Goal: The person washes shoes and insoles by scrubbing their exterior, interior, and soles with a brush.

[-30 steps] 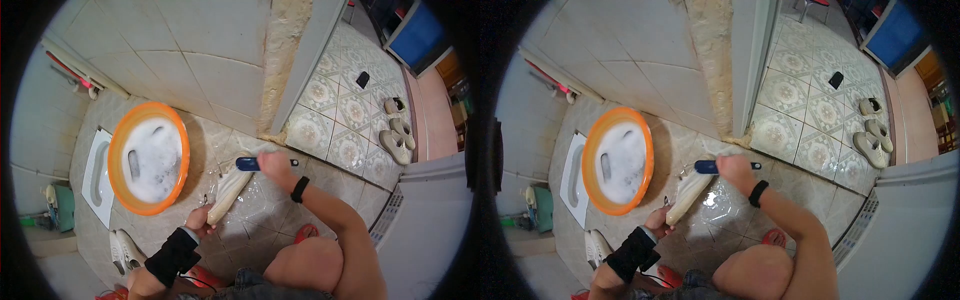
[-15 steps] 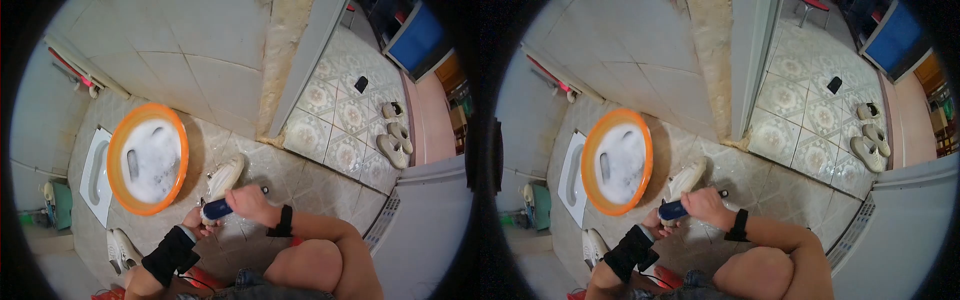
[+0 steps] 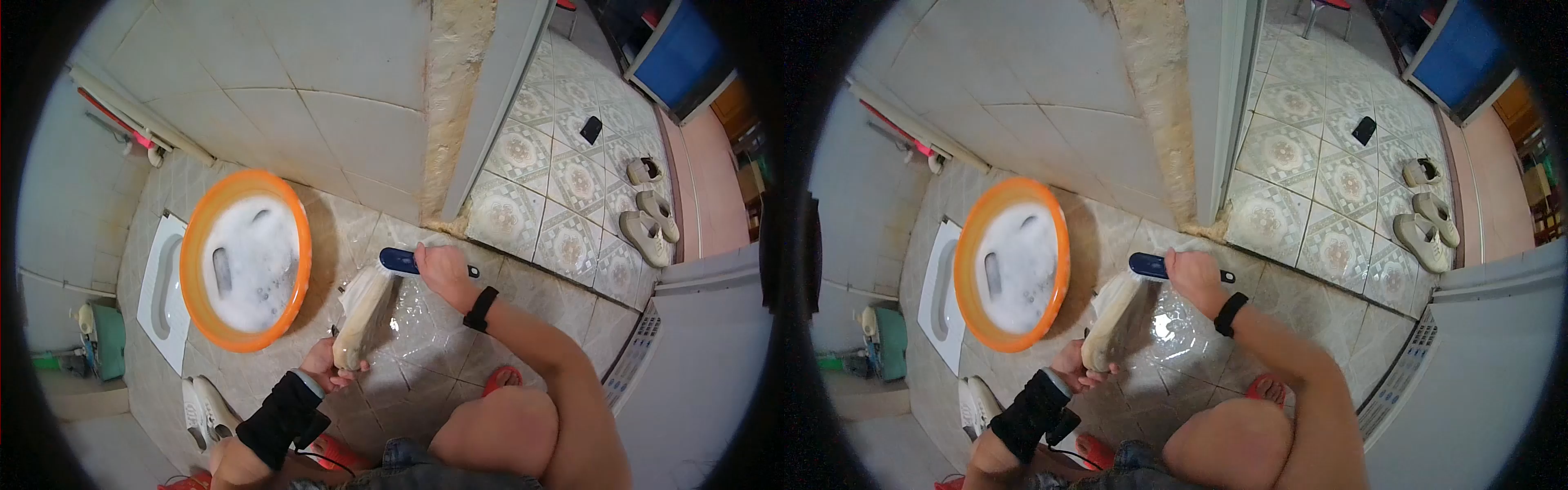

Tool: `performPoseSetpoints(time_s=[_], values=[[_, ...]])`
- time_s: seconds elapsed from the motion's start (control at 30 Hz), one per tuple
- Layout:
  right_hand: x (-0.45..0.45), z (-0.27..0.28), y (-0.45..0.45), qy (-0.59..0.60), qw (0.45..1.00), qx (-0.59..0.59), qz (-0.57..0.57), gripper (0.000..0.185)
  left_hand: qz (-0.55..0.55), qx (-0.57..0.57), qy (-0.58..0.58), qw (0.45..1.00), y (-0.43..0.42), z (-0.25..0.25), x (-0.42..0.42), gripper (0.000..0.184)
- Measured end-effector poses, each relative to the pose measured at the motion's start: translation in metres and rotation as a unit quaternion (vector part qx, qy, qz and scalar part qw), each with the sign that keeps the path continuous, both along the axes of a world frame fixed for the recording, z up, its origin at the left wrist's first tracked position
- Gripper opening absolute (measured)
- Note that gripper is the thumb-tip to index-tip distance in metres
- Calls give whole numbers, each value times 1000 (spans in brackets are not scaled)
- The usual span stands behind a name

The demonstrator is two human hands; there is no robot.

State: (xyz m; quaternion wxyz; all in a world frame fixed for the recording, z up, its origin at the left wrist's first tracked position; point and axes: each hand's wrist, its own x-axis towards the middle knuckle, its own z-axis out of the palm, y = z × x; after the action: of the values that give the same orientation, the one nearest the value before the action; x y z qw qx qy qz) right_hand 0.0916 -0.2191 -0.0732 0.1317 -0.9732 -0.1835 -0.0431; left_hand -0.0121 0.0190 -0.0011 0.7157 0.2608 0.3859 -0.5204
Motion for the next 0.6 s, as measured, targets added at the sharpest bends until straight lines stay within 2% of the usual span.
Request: performPoseSetpoints(time_s=[0.07, 0.1, 0.13, 0.17, 0.2, 0.23, 0.27, 0.33, 0.37, 0.4, 0.5, 0.53, 0.6], values=[[-16, 39, 14, 62, 989, 32, 133, 13, 6, -12, 5, 1000, 4, -3, 1, 29], [-40, 48, 35, 43, 985, 48, 161, 13, 13, -25, 12, 1000, 4, -5, 0, 29], [-52, 52, 42, 33, 980, 114, 158, 13, 19, -27, 13, 999, 4, -6, -1, 29], [-59, 52, 46, 25, 971, 182, 152, 13, -7, 23, -27, 999, 5, -5, -3, 33], [-49, 46, 36, 31, 979, 135, 152, 13, -34, 74, -67, 994, 7, -2, -4, 36], [-28, 34, 20, 32, 984, 87, 149, 14, -35, 77, -67, 994, 7, 3, -3, 36], [-13, 11, 9, 7, 996, 27, 85, 16, -35, 88, -79, 992, 2, 10, -2, 42], [-4, 22, 2, 5, 996, 17, 89, 15, -35, 107, -96, 989, -4, 9, -2, 56], [-4, 29, 0, 5, 995, 5, 96, 15, -35, 106, -96, 989, -7, 12, -2, 56], [-18, 56, 8, 27, 987, 44, 149, 18, -35, 119, -116, 986, -10, 18, 0, 57], [-55, 93, 39, 59, 971, 165, 161, 18, -35, 156, -143, 977, -10, 23, -1, 60], [-49, 82, 36, 61, 971, 166, 161, 18, -44, 183, -151, 970, -8, 23, -2, 62], [-30, 49, 17, 52, 980, 45, 186, 19, -50, 182, -155, 970, -7, 25, 0, 63]])
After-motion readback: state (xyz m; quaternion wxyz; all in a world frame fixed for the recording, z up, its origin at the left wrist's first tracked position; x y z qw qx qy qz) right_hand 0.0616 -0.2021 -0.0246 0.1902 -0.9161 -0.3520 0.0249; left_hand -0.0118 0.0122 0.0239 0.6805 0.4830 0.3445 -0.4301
